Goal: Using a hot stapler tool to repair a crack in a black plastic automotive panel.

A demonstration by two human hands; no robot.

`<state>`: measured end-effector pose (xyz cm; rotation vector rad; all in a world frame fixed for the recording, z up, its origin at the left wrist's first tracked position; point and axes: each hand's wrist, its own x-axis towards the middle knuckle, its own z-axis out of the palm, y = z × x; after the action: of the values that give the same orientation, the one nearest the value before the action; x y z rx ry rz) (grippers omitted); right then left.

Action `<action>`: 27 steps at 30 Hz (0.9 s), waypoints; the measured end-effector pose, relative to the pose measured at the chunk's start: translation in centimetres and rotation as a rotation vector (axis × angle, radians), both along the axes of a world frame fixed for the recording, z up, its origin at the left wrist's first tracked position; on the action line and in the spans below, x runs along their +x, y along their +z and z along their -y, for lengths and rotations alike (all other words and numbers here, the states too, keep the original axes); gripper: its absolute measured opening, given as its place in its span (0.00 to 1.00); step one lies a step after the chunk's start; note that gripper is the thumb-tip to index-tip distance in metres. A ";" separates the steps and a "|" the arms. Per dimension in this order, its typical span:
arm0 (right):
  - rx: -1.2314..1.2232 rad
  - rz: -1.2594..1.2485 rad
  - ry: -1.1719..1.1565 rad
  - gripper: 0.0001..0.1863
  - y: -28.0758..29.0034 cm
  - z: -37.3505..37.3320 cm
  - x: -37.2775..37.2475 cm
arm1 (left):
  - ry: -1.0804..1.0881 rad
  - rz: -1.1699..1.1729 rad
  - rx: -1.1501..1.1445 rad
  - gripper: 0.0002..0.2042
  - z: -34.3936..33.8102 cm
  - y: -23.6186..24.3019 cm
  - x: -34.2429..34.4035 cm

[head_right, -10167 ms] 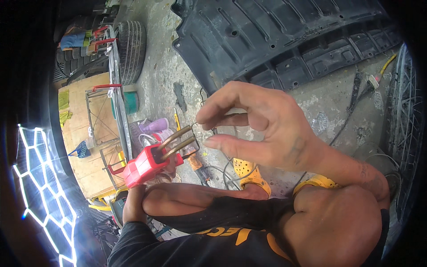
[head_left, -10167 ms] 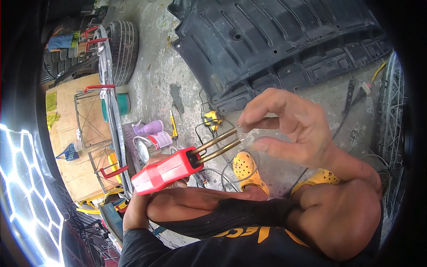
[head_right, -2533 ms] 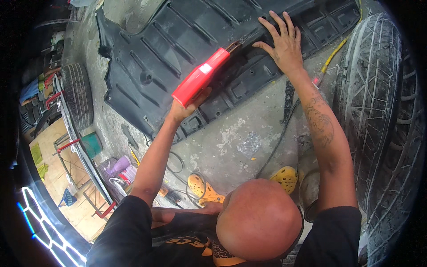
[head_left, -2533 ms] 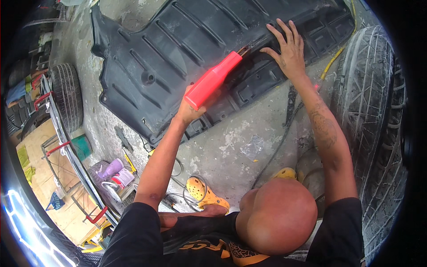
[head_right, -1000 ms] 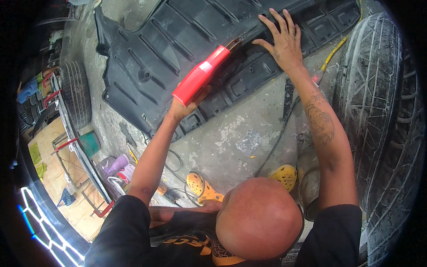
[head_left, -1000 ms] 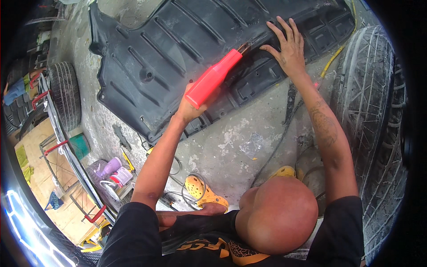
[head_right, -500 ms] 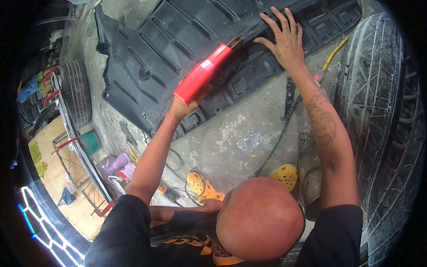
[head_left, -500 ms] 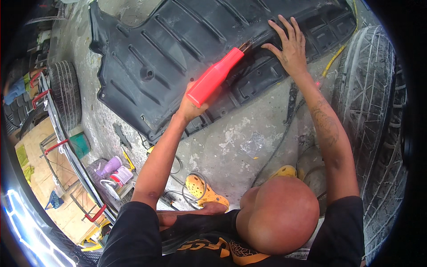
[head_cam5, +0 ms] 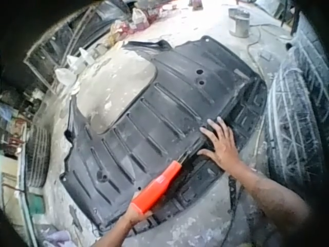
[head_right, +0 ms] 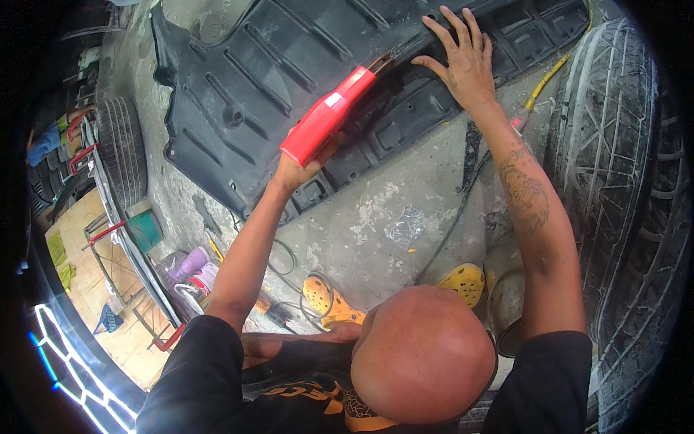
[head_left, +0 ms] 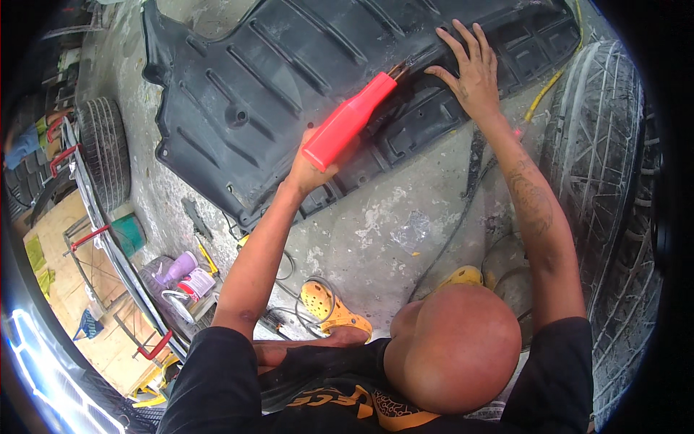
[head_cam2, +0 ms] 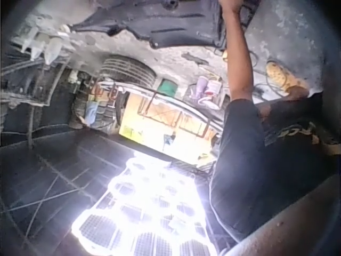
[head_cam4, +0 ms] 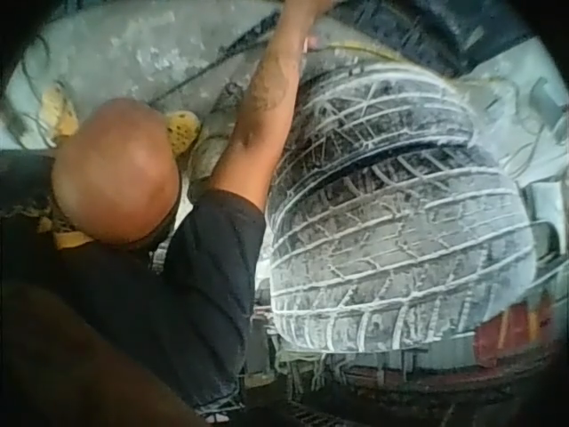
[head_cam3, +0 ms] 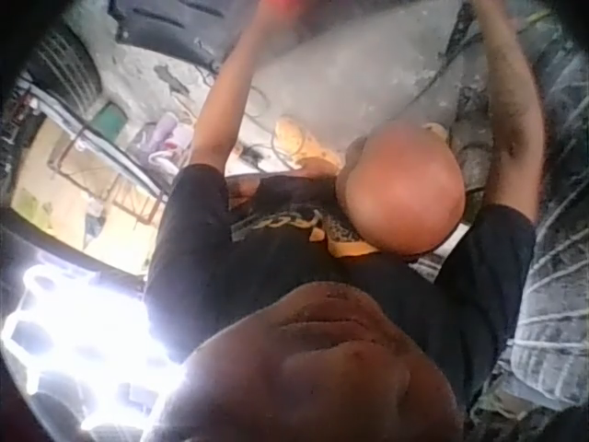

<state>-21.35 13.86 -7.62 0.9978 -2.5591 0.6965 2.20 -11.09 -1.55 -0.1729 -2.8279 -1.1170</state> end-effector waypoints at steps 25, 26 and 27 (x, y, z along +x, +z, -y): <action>-0.017 -0.001 0.017 0.42 -0.5 0.0 -0.3 | 0.048 0.094 0.114 0.09 -0.5 0.7 -0.2; -0.017 -0.001 0.017 0.42 -0.5 -0.1 -0.3 | 0.051 0.104 0.125 0.09 -0.5 0.7 -0.2; -0.017 0.001 0.017 0.42 -0.5 -0.1 -0.3 | 0.051 0.104 0.125 0.09 -0.6 0.8 -0.2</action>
<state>-21.61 13.93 -8.09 1.0148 -2.5439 0.7223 1.99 -10.52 -0.79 -0.0337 -2.8212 -1.3234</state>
